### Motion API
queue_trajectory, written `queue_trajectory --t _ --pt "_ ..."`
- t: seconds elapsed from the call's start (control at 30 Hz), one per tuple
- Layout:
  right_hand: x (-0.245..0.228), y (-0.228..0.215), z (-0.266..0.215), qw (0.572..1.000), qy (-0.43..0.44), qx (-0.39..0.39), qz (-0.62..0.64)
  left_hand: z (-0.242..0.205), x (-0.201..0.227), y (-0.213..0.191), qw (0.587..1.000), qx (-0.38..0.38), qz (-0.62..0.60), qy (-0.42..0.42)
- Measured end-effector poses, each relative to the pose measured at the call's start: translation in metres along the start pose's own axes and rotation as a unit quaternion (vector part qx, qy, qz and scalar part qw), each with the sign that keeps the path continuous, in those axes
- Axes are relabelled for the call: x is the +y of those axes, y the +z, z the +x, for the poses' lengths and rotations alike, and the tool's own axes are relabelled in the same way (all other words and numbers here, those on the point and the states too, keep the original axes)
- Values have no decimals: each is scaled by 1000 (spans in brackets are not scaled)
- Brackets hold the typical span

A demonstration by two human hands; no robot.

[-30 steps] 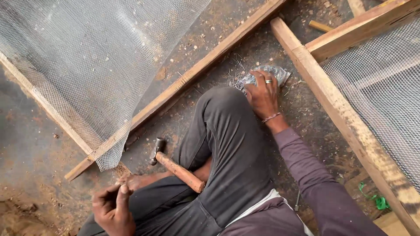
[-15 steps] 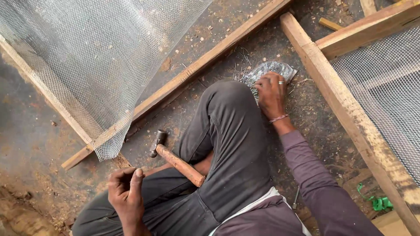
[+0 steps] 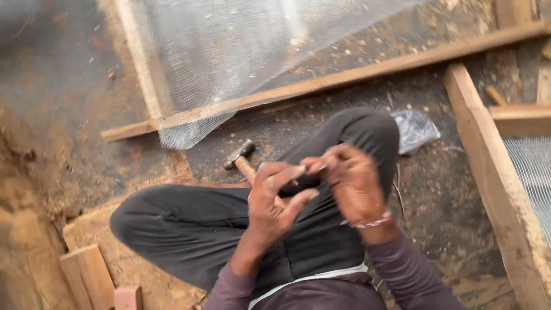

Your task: Attaching wire mesh to a wooden frame using a hammer and small nails while sitting on the workshop floor.

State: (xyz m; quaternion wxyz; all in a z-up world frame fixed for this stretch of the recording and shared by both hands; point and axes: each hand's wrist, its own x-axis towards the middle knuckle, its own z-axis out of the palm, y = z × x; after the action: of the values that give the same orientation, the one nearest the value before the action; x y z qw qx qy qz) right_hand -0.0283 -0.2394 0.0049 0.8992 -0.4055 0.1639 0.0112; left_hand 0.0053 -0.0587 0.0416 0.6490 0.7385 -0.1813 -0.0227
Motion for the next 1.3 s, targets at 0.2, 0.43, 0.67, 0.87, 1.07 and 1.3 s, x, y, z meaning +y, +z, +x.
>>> queue_trajectory --t 0.2,0.43,0.67,0.87,1.07,1.3 --pt "54 53 -2 963 199 -56 170 -28 -33 -37 992 91 -84 -11" --pt "87 75 -6 950 254 -82 159 -49 -39 -74 988 146 -41 16" --pt "94 77 63 984 166 -27 -58 -50 -38 -106 975 213 -57 26" --pt "119 90 135 963 177 82 -185 -38 -33 -137 970 241 -4 -26" --pt "141 129 167 946 213 79 -234 -31 -39 -154 970 227 75 50" --pt "158 108 180 956 156 152 -195 -29 -54 -155 985 160 49 27"
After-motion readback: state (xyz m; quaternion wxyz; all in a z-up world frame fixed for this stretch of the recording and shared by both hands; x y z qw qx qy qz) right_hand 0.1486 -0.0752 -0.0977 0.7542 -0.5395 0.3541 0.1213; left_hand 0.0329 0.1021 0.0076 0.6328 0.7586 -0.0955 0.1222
